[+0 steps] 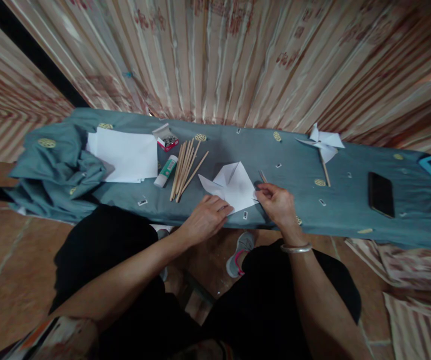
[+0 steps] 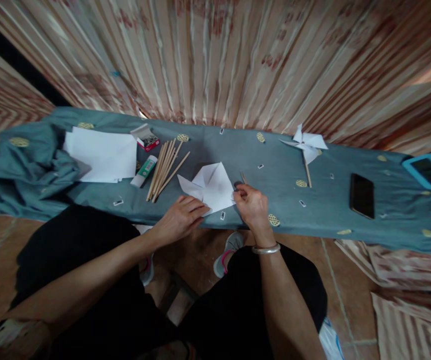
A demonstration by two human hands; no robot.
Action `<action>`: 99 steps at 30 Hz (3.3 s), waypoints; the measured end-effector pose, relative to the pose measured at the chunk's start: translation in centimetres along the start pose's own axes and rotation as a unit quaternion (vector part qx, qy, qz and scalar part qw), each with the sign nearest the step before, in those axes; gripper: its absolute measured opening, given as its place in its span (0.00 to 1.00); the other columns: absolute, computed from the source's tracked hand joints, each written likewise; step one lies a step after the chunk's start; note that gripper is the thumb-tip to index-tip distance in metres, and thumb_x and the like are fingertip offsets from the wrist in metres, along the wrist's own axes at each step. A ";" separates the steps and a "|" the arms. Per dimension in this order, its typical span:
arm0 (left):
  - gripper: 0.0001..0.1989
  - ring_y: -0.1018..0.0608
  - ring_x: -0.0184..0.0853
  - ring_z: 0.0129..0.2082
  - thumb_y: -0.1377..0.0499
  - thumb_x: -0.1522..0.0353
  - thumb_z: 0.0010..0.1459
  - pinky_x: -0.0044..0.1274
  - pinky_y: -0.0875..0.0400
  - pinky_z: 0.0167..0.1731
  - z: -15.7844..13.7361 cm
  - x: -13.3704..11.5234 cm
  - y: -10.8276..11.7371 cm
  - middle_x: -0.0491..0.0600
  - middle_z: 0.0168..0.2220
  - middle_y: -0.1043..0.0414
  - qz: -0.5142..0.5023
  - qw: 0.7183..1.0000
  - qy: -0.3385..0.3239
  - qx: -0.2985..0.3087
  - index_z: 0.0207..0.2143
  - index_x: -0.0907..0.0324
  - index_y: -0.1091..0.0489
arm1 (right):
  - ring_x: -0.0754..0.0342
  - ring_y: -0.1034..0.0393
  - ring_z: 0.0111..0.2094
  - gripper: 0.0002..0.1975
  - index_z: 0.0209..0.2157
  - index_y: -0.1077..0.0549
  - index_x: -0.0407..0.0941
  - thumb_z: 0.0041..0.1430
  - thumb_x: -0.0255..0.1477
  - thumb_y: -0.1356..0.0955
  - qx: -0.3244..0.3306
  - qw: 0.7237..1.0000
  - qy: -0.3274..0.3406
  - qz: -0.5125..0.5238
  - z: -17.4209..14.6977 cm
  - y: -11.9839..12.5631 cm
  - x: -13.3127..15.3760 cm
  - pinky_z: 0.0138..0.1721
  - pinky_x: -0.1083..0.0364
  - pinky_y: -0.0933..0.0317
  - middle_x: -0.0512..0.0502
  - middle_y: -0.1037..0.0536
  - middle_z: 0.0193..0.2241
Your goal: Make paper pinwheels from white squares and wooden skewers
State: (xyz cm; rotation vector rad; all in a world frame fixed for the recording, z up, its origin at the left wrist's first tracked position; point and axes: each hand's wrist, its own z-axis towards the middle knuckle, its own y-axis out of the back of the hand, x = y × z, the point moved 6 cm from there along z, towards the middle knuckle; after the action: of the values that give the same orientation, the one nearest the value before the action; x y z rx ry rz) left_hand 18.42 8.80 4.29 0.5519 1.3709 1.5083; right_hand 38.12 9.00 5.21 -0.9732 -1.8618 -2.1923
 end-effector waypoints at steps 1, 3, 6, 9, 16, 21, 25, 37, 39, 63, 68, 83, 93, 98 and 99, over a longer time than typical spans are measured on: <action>0.10 0.29 0.39 0.42 0.48 0.71 0.64 0.31 0.38 0.42 -0.1 0.1 0.1 0.52 0.41 0.27 0.003 1.000 -0.001 0.000 0.46 0.61 0.31 | 0.48 0.22 0.33 0.14 0.39 0.21 0.45 0.51 0.32 0.33 0.002 1.000 0.003 0.000 -0.1 0.0 0.1 0.40 0.52 0.33 0.46 0.17 0.29; 0.11 0.29 0.38 0.42 0.49 0.71 0.64 0.31 0.39 0.41 -0.3 0.4 0.5 0.51 0.39 0.26 0.012 1.000 -0.001 -0.001 0.46 0.61 0.31 | 0.49 0.22 0.33 0.13 0.38 0.21 0.46 0.51 0.32 0.33 0.005 1.000 0.007 0.005 -0.3 -0.2 0.1 0.40 0.52 0.33 0.47 0.18 0.29; 0.11 0.29 0.38 0.40 0.49 0.72 0.64 0.30 0.40 0.41 -0.6 1.0 1.1 0.51 0.38 0.26 0.037 0.999 0.006 -0.007 0.46 0.60 0.30 | 0.49 0.22 0.31 0.13 0.38 0.21 0.45 0.51 0.32 0.32 0.012 1.000 0.016 0.023 -0.7 -0.7 0.2 0.38 0.53 0.33 0.48 0.18 0.27; 0.11 0.29 0.38 0.38 0.49 0.73 0.64 0.30 0.40 0.40 -0.8 1.6 1.5 0.51 0.37 0.26 0.068 0.998 0.010 -0.013 0.45 0.60 0.30 | 0.50 0.23 0.30 0.12 0.39 0.22 0.46 0.52 0.31 0.33 0.022 0.999 0.031 0.033 -1.1 -1.3 0.4 0.37 0.53 0.32 0.49 0.18 0.26; 0.11 0.29 0.38 0.37 0.49 0.74 0.64 0.30 0.40 0.40 -0.9 2.2 1.5 0.50 0.36 0.26 0.086 0.996 0.019 -0.001 0.44 0.61 0.30 | 0.44 0.26 0.45 0.16 0.46 0.25 0.44 0.60 0.29 0.38 -0.011 0.985 0.170 -0.019 -2.1 -0.8 2.3 0.49 0.46 0.36 0.39 0.20 0.43; 0.12 0.28 0.38 0.38 0.49 0.74 0.64 0.30 0.39 0.40 -1.0 2.4 1.5 0.51 0.37 0.26 0.084 0.996 0.034 0.012 0.46 0.61 0.30 | 0.45 0.34 0.57 0.23 0.52 0.28 0.43 0.58 0.21 0.42 0.052 0.961 0.273 0.010 -2.8 -1.7 3.0 0.59 0.42 0.43 0.39 0.27 0.54; 0.12 0.27 0.39 0.37 0.48 0.74 0.63 0.31 0.38 0.39 -1.0 2.7 1.9 0.51 0.37 0.26 0.076 0.996 0.043 -0.001 0.46 0.61 0.29 | 0.46 0.36 0.59 0.27 0.53 0.29 0.44 0.52 0.18 0.40 0.087 0.960 0.262 0.047 -2.9 -2.1 2.4 0.61 0.42 0.44 0.40 0.29 0.57; 0.12 0.27 0.39 0.38 0.49 0.75 0.63 0.31 0.37 0.40 -1.3 2.7 1.9 0.53 0.37 0.26 0.060 0.998 0.032 -0.005 0.42 0.62 0.28 | 0.48 0.30 0.53 0.08 0.37 0.21 0.49 0.57 0.29 0.33 0.111 0.959 0.183 0.185 -2.2 -1.9 1.9 0.58 0.45 0.41 0.44 0.25 0.52; 0.11 0.27 0.39 0.39 0.49 0.75 0.63 0.31 0.37 0.40 -1.3 2.6 1.9 0.52 0.37 0.26 0.059 0.998 0.030 0.001 0.42 0.62 0.28 | 0.48 0.30 0.54 0.09 0.39 0.22 0.50 0.56 0.29 0.32 0.118 0.957 0.176 0.198 -2.0 -2.1 2.0 0.58 0.45 0.41 0.44 0.25 0.52; 0.08 0.30 0.42 0.40 0.47 0.72 0.61 0.32 0.39 0.40 -0.9 2.0 1.4 0.54 0.38 0.28 0.048 0.996 0.051 0.055 0.38 0.63 0.28 | 0.47 0.26 0.47 0.04 0.27 0.21 0.47 0.49 0.31 0.29 0.064 0.959 0.143 0.234 1.2 -4.4 2.7 0.53 0.46 0.36 0.43 0.20 0.44; 0.09 0.30 0.41 0.41 0.47 0.73 0.62 0.32 0.39 0.40 -1.1 1.8 1.4 0.53 0.38 0.28 0.042 0.996 0.052 0.053 0.41 0.63 0.29 | 0.45 0.29 0.51 0.05 0.27 0.22 0.45 0.51 0.31 0.30 0.052 0.964 0.163 0.202 1.4 -5.3 3.6 0.55 0.44 0.39 0.40 0.25 0.50; 0.09 0.30 0.42 0.42 0.48 0.72 0.63 0.32 0.37 0.41 -1.3 1.9 0.9 0.54 0.41 0.29 0.035 0.997 0.049 0.045 0.43 0.63 0.30 | 0.44 0.34 0.54 0.03 0.27 0.23 0.47 0.51 0.28 0.31 0.012 0.971 0.169 0.170 1.1 -6.5 4.6 0.57 0.42 0.41 0.43 0.28 0.53; 0.09 0.30 0.42 0.43 0.48 0.71 0.63 0.32 0.37 0.41 -1.4 1.9 0.9 0.54 0.42 0.29 0.031 0.997 0.047 0.047 0.43 0.63 0.30 | 0.43 0.34 0.55 0.02 0.28 0.23 0.46 0.51 0.27 0.31 0.000 0.975 0.172 0.138 1.0 -6.7 4.9 0.57 0.43 0.42 0.40 0.28 0.54; 0.09 0.30 0.42 0.43 0.48 0.71 0.63 0.32 0.37 0.41 -1.4 2.0 0.9 0.54 0.41 0.29 0.032 0.997 0.048 0.052 0.43 0.63 0.31 | 0.44 0.34 0.55 0.03 0.28 0.24 0.47 0.52 0.28 0.31 -0.005 0.975 0.171 0.143 0.9 -6.6 4.9 0.57 0.43 0.42 0.42 0.28 0.54; 0.09 0.31 0.42 0.43 0.48 0.71 0.63 0.32 0.37 0.41 -1.4 2.0 0.9 0.54 0.42 0.29 0.031 0.997 0.049 0.052 0.43 0.63 0.31 | 0.44 0.34 0.55 0.03 0.28 0.24 0.47 0.52 0.28 0.31 -0.006 0.975 0.170 0.144 0.9 -6.7 4.9 0.57 0.43 0.42 0.42 0.28 0.54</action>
State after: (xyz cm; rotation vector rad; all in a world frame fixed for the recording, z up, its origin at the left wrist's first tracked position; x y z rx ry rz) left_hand 16.12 9.95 4.28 0.5979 1.5271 1.5368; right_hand 31.47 13.02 2.19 -0.7536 -1.4571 -2.0441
